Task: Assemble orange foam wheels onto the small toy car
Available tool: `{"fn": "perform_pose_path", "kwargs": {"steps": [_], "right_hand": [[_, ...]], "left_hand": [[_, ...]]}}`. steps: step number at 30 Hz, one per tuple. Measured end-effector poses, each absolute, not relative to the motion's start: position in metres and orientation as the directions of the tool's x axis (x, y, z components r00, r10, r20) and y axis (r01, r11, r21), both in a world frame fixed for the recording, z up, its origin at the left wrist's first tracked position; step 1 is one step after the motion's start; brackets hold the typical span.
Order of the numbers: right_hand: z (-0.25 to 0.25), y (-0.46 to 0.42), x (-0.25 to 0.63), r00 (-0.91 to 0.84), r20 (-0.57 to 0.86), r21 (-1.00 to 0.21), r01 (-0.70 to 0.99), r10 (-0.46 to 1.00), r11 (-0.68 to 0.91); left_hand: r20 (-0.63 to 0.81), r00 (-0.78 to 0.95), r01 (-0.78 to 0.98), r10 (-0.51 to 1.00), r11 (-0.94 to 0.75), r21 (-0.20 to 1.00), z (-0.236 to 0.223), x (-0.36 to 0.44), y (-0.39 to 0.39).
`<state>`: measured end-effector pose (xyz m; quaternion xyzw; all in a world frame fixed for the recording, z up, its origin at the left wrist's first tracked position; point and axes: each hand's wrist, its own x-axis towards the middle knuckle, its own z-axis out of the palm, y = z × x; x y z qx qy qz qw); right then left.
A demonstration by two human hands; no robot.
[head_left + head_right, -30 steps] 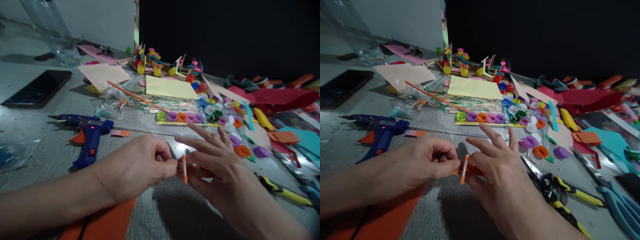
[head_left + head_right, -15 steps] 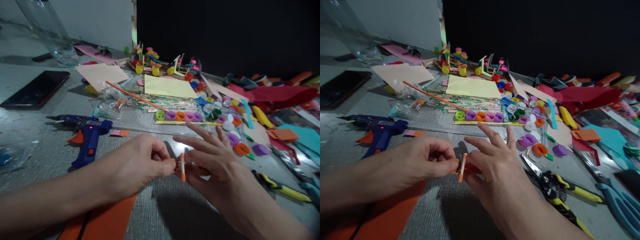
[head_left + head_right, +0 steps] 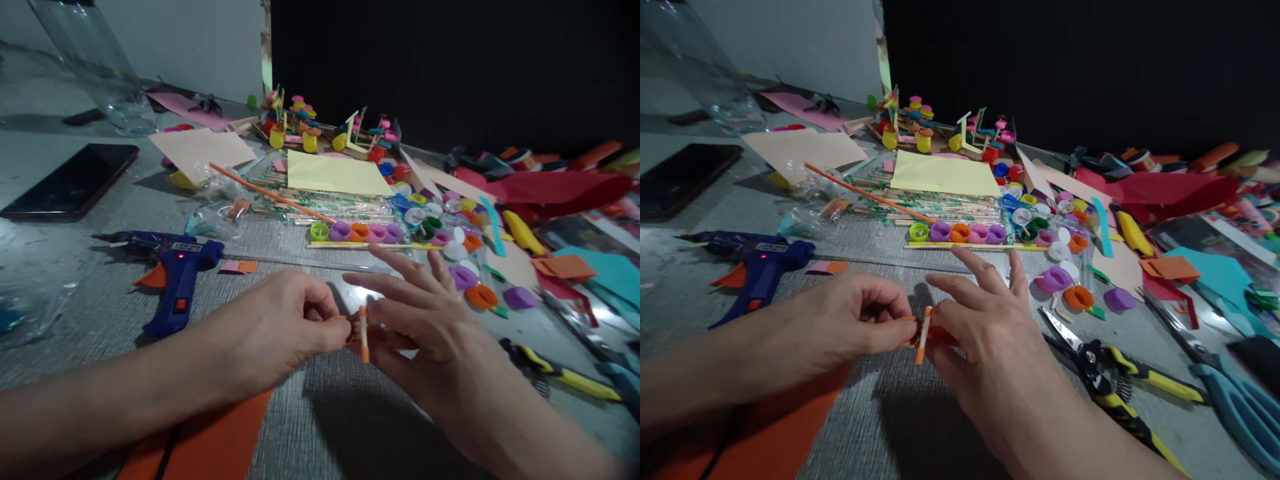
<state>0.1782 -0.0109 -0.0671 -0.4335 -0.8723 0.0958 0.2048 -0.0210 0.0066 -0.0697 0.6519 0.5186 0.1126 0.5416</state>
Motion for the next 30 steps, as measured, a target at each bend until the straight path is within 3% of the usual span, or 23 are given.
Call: {"fn": "perform_pose_path", "kwargs": {"steps": [9, 30], "right_hand": [[-0.068, -0.012, 0.18, -0.534, 0.286, -0.355, 0.712, 0.796, 0.605], [-0.067, -0.019, 0.171, -0.594, 0.315, -0.183, 0.727, 0.74, 0.662]], "left_hand": [[-0.411, 0.424, 0.557, 0.807, 0.126, 0.821, -0.063, -0.023, 0.006], [-0.383, 0.477, 0.525, 0.791, 0.093, 0.846, -0.062, -0.025, 0.009]]}}
